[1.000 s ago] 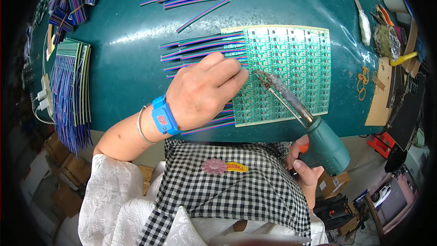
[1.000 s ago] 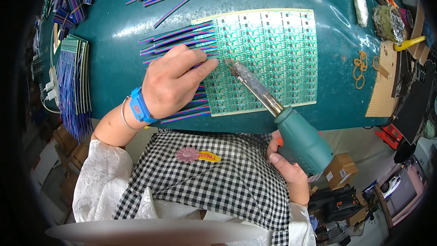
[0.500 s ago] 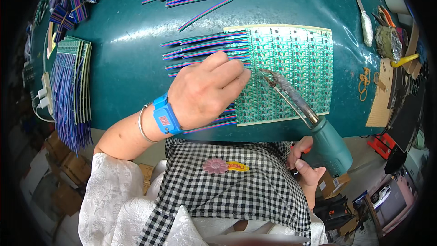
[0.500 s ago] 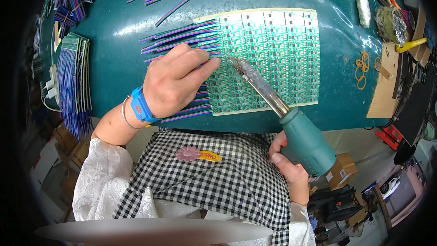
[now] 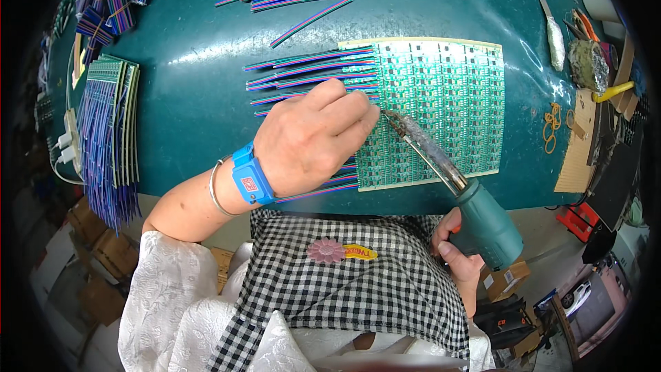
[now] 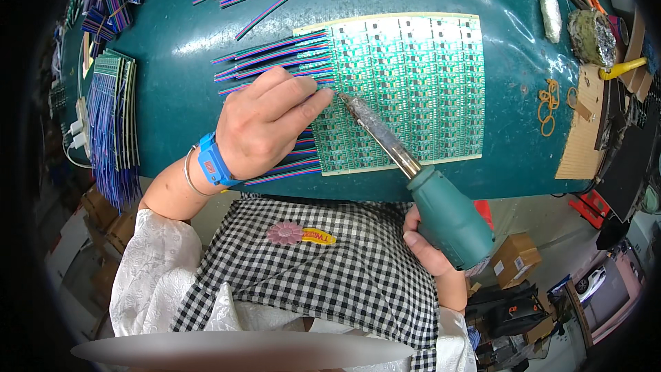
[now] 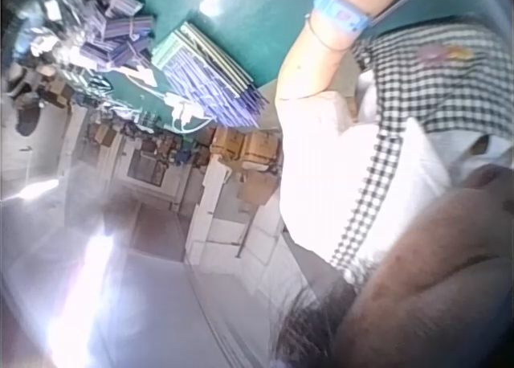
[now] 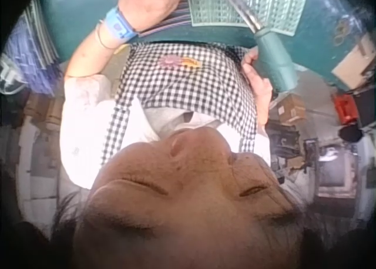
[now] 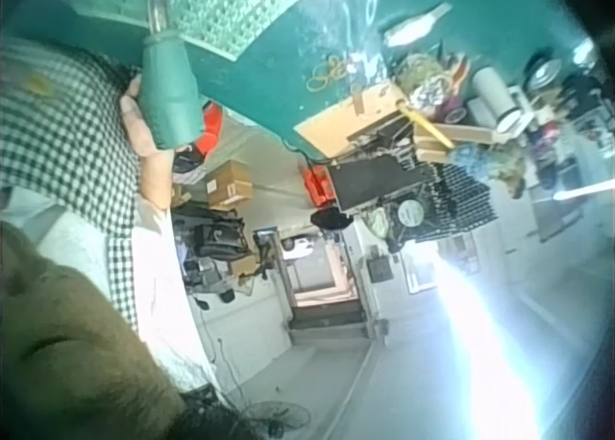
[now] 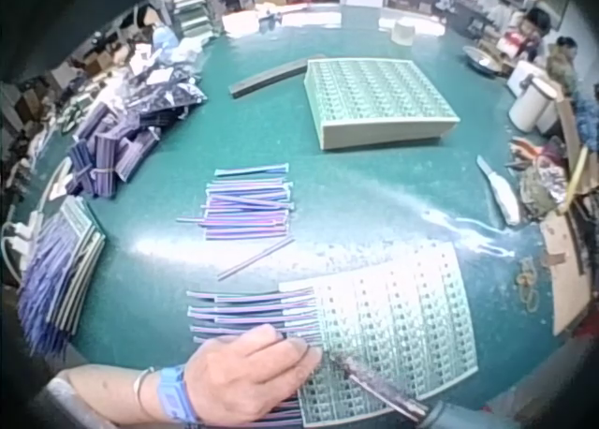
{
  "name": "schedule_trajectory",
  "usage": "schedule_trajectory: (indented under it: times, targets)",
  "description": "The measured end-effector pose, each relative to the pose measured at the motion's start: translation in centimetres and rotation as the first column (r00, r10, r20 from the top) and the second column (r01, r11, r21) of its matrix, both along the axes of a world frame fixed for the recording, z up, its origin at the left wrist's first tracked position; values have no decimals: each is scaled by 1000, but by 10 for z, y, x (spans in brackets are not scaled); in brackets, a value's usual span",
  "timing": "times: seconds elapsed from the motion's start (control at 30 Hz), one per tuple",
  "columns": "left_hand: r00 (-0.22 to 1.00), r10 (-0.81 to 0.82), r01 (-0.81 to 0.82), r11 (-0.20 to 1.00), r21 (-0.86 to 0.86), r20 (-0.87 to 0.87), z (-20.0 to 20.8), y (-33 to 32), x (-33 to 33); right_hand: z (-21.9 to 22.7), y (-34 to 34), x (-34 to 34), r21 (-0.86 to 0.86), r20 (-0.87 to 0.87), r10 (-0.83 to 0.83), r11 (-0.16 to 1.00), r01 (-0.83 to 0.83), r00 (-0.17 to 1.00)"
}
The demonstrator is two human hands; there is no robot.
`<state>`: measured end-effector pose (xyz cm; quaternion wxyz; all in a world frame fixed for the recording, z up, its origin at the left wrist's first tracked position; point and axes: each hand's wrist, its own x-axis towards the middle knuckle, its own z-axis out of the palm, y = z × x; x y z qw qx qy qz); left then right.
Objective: The person solders multicolored wires onto an array of circuit boards using a soldering iron at an industrial workbench.
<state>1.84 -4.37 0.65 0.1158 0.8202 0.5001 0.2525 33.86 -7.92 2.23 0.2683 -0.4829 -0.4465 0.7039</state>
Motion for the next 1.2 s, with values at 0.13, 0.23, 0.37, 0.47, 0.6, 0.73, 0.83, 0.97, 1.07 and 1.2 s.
schedule_trajectory:
  times: [0.13,0.23,0.37,0.47,0.6,0.73,0.83,0.97,1.07,1.2]
  targets:
    - [1000,-8,8,1000,2,-6,2,0,-1,-6,-5,9,7,-29,-8,1000,8,1000]
    - [1000,-12,12,1000,-1,-16,2,0,0,9,-2,1,-71,-92,-115,992,109,989]
    - [999,-13,13,1000,-17,-34,3,-1,1,11,1,1,-97,-146,-142,987,129,979]
    - [999,-11,11,1000,3,-34,4,0,1,8,1,-6,-56,-140,-211,977,206,967]
    - [999,4,-5,999,-36,-47,12,-2,1,6,4,-6,-32,-176,-201,980,198,964]
    - [992,61,-78,984,-163,-108,48,2,-18,4,8,0,13,-230,-204,977,213,952]
    - [981,182,-192,969,-156,-74,61,9,-44,2,11,3,50,-290,-177,979,199,941]
    - [927,320,-332,943,-30,-195,32,46,-62,3,12,0,52,-276,-193,975,216,941]
    - [903,405,-410,912,-6,-142,3,64,-57,-2,10,-1,73,-293,-162,979,191,942]
    - [902,424,-431,898,-89,-88,-6,75,-49,-4,9,2,103,-290,-136,980,172,947]
